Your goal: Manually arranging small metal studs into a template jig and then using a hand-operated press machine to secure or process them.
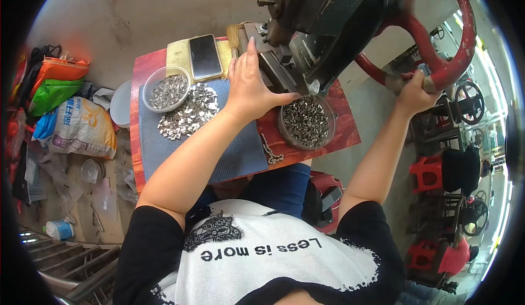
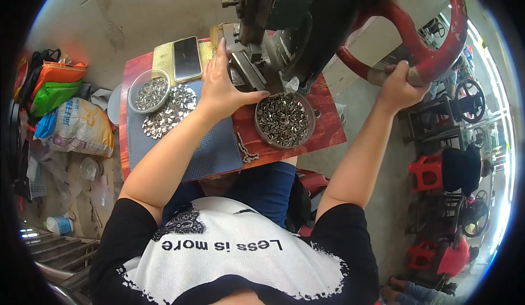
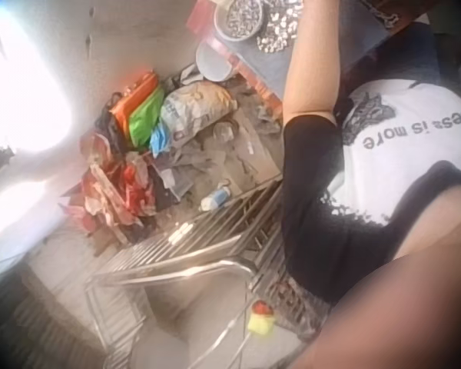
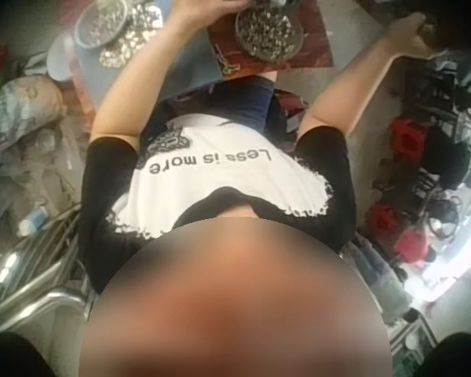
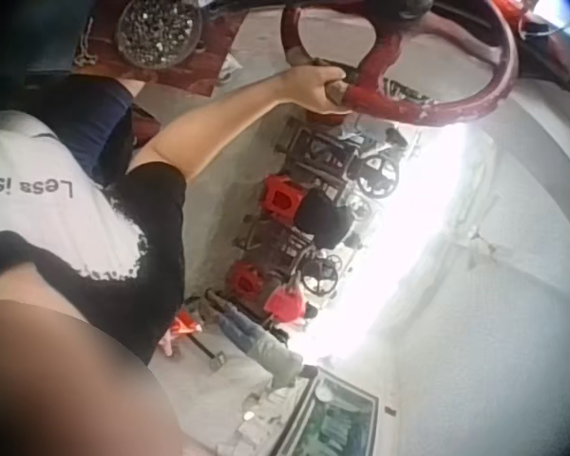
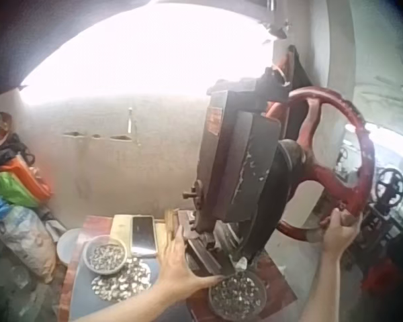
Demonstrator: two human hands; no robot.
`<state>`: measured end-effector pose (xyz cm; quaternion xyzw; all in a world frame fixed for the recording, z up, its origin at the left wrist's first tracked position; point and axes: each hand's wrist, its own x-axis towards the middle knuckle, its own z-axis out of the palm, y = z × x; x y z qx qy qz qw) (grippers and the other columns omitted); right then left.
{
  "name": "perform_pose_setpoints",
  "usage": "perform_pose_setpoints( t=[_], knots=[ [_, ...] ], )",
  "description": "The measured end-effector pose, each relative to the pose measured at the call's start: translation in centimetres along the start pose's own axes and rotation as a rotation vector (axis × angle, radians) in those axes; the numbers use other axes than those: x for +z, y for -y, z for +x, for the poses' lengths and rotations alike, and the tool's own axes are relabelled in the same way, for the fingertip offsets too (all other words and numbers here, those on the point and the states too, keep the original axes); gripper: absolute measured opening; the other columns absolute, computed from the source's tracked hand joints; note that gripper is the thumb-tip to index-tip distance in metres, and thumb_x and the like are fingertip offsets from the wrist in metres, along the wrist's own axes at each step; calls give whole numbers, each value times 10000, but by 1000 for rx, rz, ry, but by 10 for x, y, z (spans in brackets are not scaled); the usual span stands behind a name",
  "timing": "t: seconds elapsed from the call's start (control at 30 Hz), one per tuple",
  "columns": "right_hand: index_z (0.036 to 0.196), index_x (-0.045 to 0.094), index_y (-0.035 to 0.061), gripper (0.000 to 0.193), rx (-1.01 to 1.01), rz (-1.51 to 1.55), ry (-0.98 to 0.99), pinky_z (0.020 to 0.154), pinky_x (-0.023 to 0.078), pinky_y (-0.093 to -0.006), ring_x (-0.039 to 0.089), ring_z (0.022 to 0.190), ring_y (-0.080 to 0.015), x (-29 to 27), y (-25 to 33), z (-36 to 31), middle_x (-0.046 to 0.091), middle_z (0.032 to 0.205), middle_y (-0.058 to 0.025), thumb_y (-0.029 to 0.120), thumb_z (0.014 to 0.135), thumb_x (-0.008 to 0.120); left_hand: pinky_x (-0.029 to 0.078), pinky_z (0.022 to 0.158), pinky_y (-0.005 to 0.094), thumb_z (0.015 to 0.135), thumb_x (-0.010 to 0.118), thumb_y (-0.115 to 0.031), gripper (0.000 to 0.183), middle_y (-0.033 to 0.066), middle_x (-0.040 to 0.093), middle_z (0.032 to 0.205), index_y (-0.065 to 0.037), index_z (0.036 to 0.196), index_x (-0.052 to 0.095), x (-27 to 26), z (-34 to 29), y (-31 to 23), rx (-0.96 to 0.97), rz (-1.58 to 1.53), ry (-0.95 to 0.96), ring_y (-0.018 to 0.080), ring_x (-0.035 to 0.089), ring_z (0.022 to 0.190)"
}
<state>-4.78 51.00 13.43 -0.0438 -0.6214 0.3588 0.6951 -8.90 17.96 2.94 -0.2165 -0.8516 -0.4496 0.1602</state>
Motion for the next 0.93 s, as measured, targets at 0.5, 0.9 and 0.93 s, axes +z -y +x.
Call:
perform_pose_setpoints(
  t=[0.5,0.9,0.93],
  knots=[
    [1067,691,89,209,-369,-281,934,923,400,-473,551,1069,-335,48,59,-138,636,1049,-107,145,867,667,164,1160,557,554,908,-546,1392,208,437,1391,59,1530,121,2,-8,3,49,88,-52,364,388,1347],
    [1108,703,1,299,302,33,1118,872,515,-411,675,985,-330,39,67,-134,702,1043,-208,199,884,715,76,1184,612,549,913,-453,1341,202,345,1514,13,1540,138,-1,-3,-12,221,34,-90,354,267,1465],
    [1147,706,29,319,549,55,1230,936,497,-389,666,1068,-274,28,71,-128,711,1124,-177,260,926,702,64,1189,605,565,909,-442,1316,178,321,1544,0,1543,148,-4,-8,-21,338,22,-120,351,240,1479]
  ],
)
